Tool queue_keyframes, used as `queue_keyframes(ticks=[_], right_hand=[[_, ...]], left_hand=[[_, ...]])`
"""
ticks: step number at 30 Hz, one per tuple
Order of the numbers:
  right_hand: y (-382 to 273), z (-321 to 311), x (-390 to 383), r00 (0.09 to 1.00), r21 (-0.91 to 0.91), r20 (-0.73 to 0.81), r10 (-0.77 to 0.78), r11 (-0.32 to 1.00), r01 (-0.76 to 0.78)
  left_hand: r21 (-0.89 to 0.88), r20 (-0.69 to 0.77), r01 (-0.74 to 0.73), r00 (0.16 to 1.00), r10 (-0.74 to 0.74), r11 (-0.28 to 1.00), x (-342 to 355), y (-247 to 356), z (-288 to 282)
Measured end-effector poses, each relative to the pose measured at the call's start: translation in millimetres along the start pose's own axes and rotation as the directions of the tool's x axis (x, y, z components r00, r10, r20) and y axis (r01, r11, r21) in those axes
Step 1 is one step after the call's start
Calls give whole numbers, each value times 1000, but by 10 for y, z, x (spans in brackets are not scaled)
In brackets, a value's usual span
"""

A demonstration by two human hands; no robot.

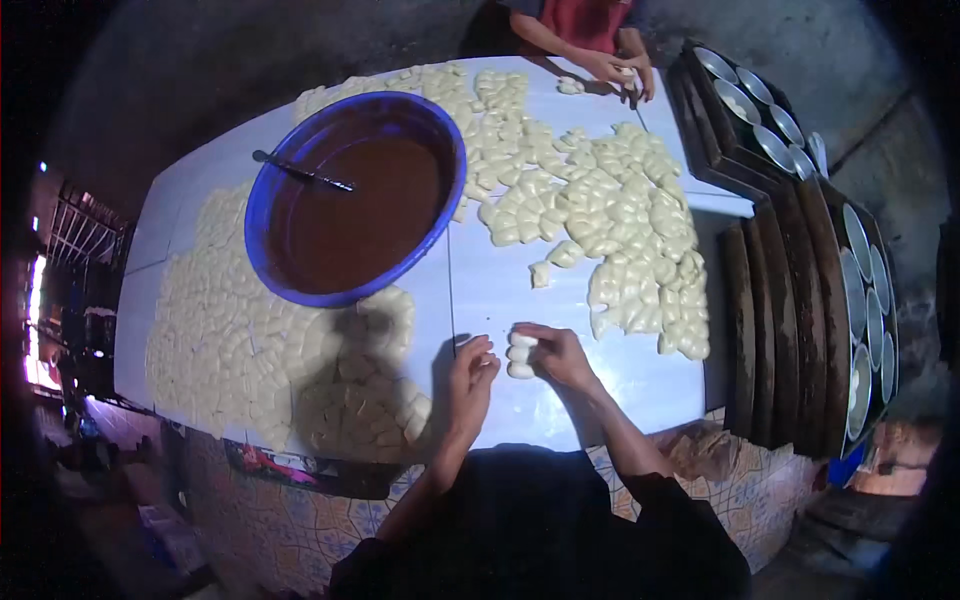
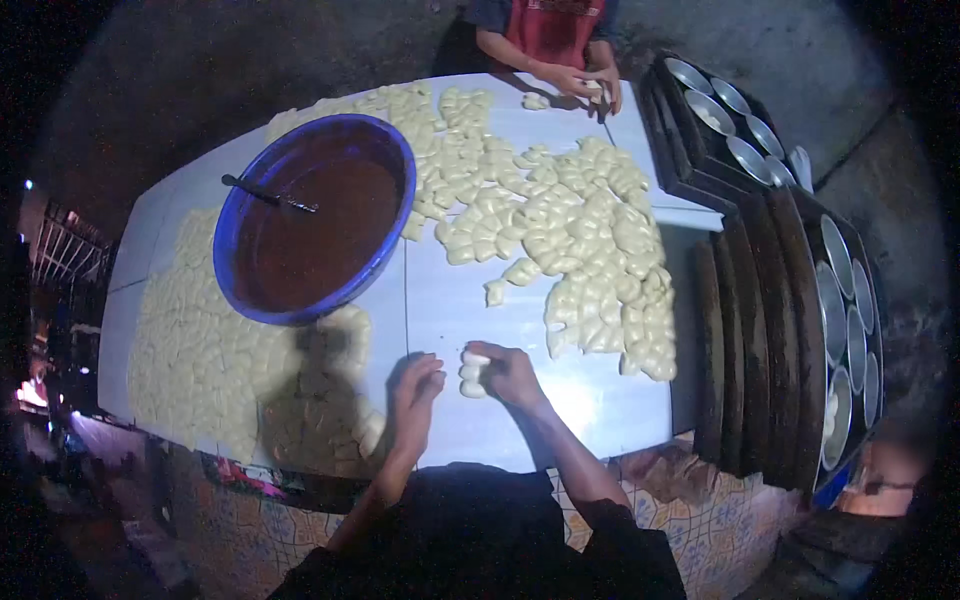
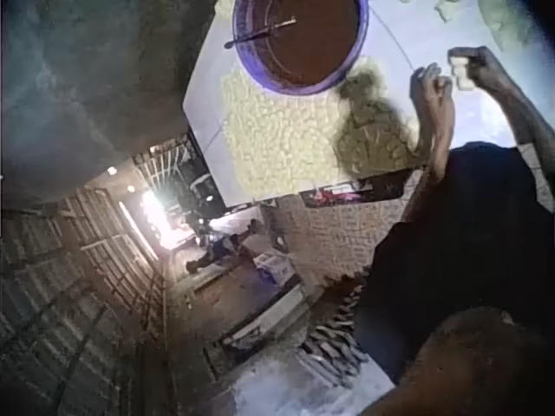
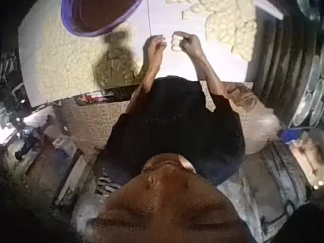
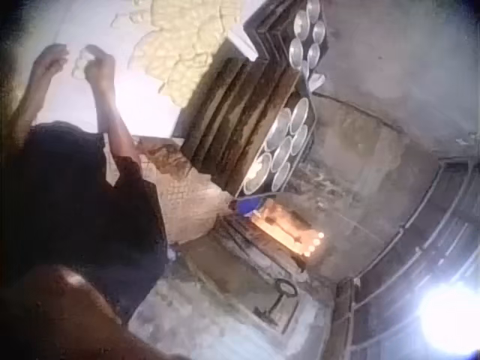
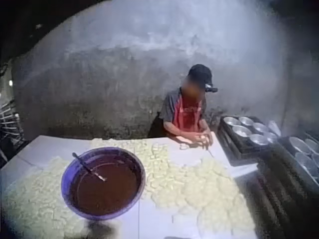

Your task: The person prepares filled pastries by hand, dipping and folding dough pieces with filling, shaping them together, and placing the shaped dough rolls into metal baking pans.

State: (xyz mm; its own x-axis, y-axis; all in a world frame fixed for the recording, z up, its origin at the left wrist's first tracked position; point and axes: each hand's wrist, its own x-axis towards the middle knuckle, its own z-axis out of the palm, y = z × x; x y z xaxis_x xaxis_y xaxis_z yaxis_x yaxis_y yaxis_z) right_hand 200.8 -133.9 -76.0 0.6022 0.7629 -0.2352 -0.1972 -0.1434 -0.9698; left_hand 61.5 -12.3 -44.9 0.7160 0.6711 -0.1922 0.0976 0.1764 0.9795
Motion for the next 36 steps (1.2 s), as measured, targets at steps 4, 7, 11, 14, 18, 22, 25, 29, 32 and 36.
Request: queue_keyframes(ticks=[4, 7, 11, 14, 18, 22, 25, 29, 32, 36], right_hand=[[122, 26, 21, 997, -265, -37, -65, 963, 53], [92, -83, 247, 979, -484, -77, -188, 866, 128], [-319, -160, 706, 843, -820, -120, -524, 531, 213], [-312, -213, 822, 947, -764, 58, -315, 597, 245], [-702, 232, 235, 968, -306, -84, -236, 931, 201], [-1026, 544, -254, 966, 7, -20, -260, 966, 260], [-937, 658, -338, 949, -59, -102, -299, 954, 295], [-944, 663, -314, 952, -132, -116, -285, 954, 269], [-1025, 627, -339, 932, -129, -72, -355, 930, 344], [-860, 679, -286, 812, -198, 181, -555, 788, 583]], left_hand=[[130, 96, -105, 991, 93, 986, 74, -253, -13], [170, 91, -124, 990, 110, 978, 91, -355, -10], [203, 61, -73, 996, 62, 977, 85, -253, -11], [133, 76, -107, 992, 97, 985, 89, -119, -63], [82, 9, -141, 990, 141, 987, -31, 198, -151], [-141, 72, -266, 958, 278, 954, -121, 390, -118], [-79, 4, -315, 949, 316, 946, -177, 450, -74], [-59, -52, -276, 960, 274, 959, -248, 413, -54], [12, -14, -261, 965, 262, 965, -288, 403, -53], [-819, 541, 537, 840, -44, 200, -259, 379, -131]])
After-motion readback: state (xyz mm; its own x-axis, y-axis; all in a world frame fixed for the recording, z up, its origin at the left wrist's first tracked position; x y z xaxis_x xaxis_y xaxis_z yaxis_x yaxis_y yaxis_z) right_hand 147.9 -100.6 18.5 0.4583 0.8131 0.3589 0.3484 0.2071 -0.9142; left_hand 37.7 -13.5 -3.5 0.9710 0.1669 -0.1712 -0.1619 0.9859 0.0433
